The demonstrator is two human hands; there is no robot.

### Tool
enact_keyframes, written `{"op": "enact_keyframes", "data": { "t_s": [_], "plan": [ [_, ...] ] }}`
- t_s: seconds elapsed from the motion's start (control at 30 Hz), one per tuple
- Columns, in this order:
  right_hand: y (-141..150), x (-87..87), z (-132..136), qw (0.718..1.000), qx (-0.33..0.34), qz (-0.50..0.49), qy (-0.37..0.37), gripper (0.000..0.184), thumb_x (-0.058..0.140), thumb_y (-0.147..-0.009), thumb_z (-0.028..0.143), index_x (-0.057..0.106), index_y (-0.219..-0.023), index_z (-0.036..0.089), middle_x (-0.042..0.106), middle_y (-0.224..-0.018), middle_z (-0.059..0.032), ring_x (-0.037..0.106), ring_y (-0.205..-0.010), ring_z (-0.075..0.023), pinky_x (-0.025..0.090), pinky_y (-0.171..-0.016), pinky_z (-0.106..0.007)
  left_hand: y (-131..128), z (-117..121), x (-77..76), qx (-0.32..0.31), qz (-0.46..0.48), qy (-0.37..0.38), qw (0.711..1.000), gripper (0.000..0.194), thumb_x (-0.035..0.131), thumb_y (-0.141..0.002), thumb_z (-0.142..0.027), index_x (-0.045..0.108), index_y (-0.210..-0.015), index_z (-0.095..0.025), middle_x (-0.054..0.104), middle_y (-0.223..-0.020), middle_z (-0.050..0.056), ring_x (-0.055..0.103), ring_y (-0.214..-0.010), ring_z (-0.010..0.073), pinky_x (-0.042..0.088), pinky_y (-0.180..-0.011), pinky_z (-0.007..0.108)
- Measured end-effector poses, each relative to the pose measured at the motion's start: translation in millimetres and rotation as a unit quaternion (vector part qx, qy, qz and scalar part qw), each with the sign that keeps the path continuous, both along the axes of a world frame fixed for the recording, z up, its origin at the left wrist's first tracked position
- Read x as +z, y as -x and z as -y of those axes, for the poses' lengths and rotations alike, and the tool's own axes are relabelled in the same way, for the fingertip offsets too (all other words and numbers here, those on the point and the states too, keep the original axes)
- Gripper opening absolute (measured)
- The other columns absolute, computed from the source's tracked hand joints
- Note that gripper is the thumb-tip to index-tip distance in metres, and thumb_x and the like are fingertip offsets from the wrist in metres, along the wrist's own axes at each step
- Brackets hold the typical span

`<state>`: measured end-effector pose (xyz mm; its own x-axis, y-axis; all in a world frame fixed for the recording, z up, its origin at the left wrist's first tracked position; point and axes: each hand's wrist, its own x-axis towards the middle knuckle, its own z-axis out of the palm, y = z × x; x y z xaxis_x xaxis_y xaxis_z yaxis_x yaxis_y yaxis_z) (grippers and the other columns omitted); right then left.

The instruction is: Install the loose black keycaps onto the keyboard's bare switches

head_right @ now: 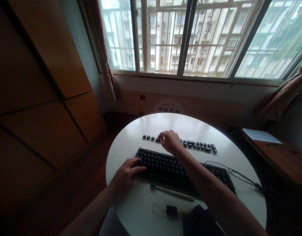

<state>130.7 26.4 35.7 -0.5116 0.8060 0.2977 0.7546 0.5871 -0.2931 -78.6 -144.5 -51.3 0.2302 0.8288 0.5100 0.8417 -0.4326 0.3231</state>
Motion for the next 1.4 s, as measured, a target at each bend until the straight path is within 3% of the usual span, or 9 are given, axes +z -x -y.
{"op": "enact_keyframes", "data": {
  "t_s": [0.13, 0.27, 0.53, 0.77, 0.97, 1.1, 1.17, 1.27, 1.4],
  "plan": [
    [8, -8.8, -50, 0.998, -0.053, 0.018, 0.031, 0.027, 0.061, -0.081, 0.013, 0.077, -0.099, 0.025, 0.075, -0.106, -0.0036, 0.063, -0.103, -0.0243, 0.045, -0.087, -0.033, -2, 6, 3.8, 0.008, -0.007, -0.017, 1.000, 0.058, 0.050, -0.072, 0.007, 0.072, -0.113, -0.028, 0.058, -0.129, 0.008, 0.052, -0.120, 0.0276, 0.051, -0.099, 0.050],
    [22, -22.8, -75, 0.996, -0.049, 0.033, 0.068, 0.022, 0.065, -0.081, 0.017, 0.078, -0.098, 0.026, 0.075, -0.105, -0.0019, 0.066, -0.097, -0.0194, 0.046, -0.082, -0.026, -2, 8, 4.5, 0.003, -0.023, -0.036, 0.999, 0.059, 0.047, -0.074, 0.006, 0.070, -0.117, -0.027, 0.056, -0.133, 0.009, 0.052, -0.122, 0.0288, 0.049, -0.101, 0.052],
    [43, -35.4, -92, 0.991, -0.058, 0.059, 0.108, 0.020, 0.070, -0.076, 0.019, 0.079, -0.093, 0.025, 0.077, -0.097, -0.0021, 0.067, -0.089, -0.0179, 0.045, -0.072, -0.023, -3, 7, 4.4, 0.008, -0.034, -0.037, 0.999, 0.057, 0.045, -0.072, 0.005, 0.073, -0.112, -0.025, 0.056, -0.134, 0.011, 0.050, -0.123, 0.0307, 0.047, -0.100, 0.054],
    [46, -41.0, -85, 0.993, -0.068, 0.038, 0.089, 0.018, 0.068, -0.077, 0.017, 0.079, -0.090, 0.022, 0.077, -0.095, -0.0041, 0.067, -0.087, -0.0179, 0.044, -0.071, -0.024, -3, 7, 3.2, 0.005, -0.027, -0.057, 0.998, 0.053, 0.045, -0.075, 0.004, 0.072, -0.110, -0.024, 0.056, -0.131, 0.011, 0.052, -0.119, 0.0307, 0.049, -0.097, 0.053],
    [37, -21.5, -63, 0.998, -0.052, -0.027, 0.027, 0.016, 0.062, -0.086, 0.023, 0.076, -0.095, 0.021, 0.076, -0.099, -0.0055, 0.068, -0.092, -0.0210, 0.046, -0.080, -0.029, -1, 9, 4.0, 0.029, 0.016, -0.089, 0.995, 0.044, 0.043, -0.078, 0.006, 0.070, -0.100, -0.020, 0.057, -0.126, 0.011, 0.053, -0.115, 0.0273, 0.052, -0.096, 0.047],
    [15, -12.1, -20, 0.997, 0.001, -0.070, 0.019, 0.012, 0.064, -0.085, 0.023, 0.074, -0.092, 0.024, 0.076, -0.094, -0.0014, 0.069, -0.088, -0.0187, 0.048, -0.080, -0.027, -1, 8, 4.3, 0.040, 0.033, -0.087, 0.995, 0.037, 0.043, -0.078, 0.006, 0.066, -0.094, -0.018, 0.061, -0.117, 0.011, 0.055, -0.110, 0.0262, 0.053, -0.093, 0.046],
    [2, -15.0, 10, 0.993, 0.051, -0.097, 0.043, 0.011, 0.065, -0.084, 0.022, 0.073, -0.090, 0.024, 0.076, -0.088, 0.0002, 0.068, -0.080, -0.0165, 0.049, -0.074, -0.025, -2, 8, 5.2, 0.036, 0.038, -0.087, 0.995, 0.034, 0.044, -0.079, 0.006, 0.065, -0.092, -0.018, 0.062, -0.115, 0.010, 0.056, -0.108, 0.0258, 0.054, -0.092, 0.045],
    [-13, -26.3, 54, 0.960, 0.169, -0.169, 0.144, 0.009, 0.066, -0.082, 0.024, 0.072, -0.088, 0.021, 0.073, -0.081, -0.0001, 0.065, -0.070, -0.0144, 0.048, -0.064, -0.023, -2, 9, 6.9, 0.029, 0.039, -0.095, 0.994, 0.033, 0.046, -0.077, 0.005, 0.065, -0.088, -0.019, 0.061, -0.114, 0.009, 0.055, -0.108, 0.0253, 0.053, -0.092, 0.044],
    [-16, -40.1, 88, 0.969, 0.158, -0.142, 0.124, 0.007, 0.069, -0.079, 0.020, 0.071, -0.086, 0.022, 0.070, -0.077, 0.0006, 0.062, -0.069, -0.0143, 0.045, -0.066, -0.024, -3, 11, 8.0, 0.022, 0.031, -0.088, 0.995, 0.032, 0.046, -0.078, 0.004, 0.066, -0.088, -0.019, 0.060, -0.116, 0.009, 0.054, -0.110, 0.0257, 0.052, -0.094, 0.045]
  ]
}}
